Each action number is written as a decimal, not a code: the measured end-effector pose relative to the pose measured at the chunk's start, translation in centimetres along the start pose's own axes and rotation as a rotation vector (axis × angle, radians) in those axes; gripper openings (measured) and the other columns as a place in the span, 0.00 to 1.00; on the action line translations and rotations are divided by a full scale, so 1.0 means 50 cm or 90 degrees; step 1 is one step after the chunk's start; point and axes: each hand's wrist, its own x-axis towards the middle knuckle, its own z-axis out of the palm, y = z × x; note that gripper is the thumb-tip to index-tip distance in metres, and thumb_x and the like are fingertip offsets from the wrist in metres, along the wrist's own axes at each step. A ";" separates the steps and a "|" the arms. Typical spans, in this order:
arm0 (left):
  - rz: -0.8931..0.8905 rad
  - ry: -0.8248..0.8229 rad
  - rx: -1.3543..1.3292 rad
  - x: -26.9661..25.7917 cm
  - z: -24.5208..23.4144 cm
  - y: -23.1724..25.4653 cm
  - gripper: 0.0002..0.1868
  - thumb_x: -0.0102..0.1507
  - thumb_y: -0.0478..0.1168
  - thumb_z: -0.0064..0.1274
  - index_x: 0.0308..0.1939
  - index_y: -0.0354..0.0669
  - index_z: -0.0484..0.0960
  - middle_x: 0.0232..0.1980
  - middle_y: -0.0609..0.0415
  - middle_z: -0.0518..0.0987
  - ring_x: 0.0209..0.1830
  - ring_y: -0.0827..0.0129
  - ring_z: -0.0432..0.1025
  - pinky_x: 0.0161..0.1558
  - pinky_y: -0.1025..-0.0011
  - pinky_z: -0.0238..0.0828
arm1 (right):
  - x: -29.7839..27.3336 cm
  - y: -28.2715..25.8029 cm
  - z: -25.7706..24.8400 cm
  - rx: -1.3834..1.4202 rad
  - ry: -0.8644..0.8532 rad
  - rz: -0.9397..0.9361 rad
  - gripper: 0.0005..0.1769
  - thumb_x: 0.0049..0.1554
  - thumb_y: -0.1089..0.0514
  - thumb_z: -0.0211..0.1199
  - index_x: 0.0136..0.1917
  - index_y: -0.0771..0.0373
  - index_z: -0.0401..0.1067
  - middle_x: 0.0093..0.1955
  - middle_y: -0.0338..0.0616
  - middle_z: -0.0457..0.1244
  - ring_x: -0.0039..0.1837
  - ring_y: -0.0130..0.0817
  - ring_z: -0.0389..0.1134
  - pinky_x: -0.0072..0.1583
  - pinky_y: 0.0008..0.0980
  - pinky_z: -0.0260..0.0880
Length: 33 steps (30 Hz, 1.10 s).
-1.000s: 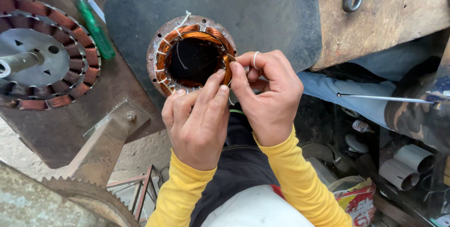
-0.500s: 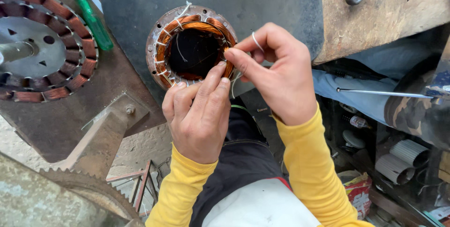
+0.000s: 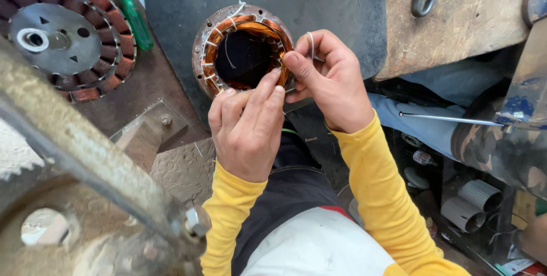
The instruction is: The person winds a thin white wire around a copper-wound motor stator held in a vise. They repeatedly pull the wire through slots and wrap it around the stator's outer edge, securing the winding by hand.
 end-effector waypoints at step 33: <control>0.141 0.108 -0.108 -0.048 -0.031 -0.043 0.09 0.64 0.29 0.61 0.47 0.41 0.81 0.51 0.54 0.82 0.55 0.56 0.75 0.72 0.50 0.62 | -0.270 0.031 -0.237 -0.073 0.013 -0.319 0.17 0.65 0.57 0.52 0.34 0.61 0.63 0.71 0.50 0.63 0.67 0.35 0.62 0.74 0.40 0.59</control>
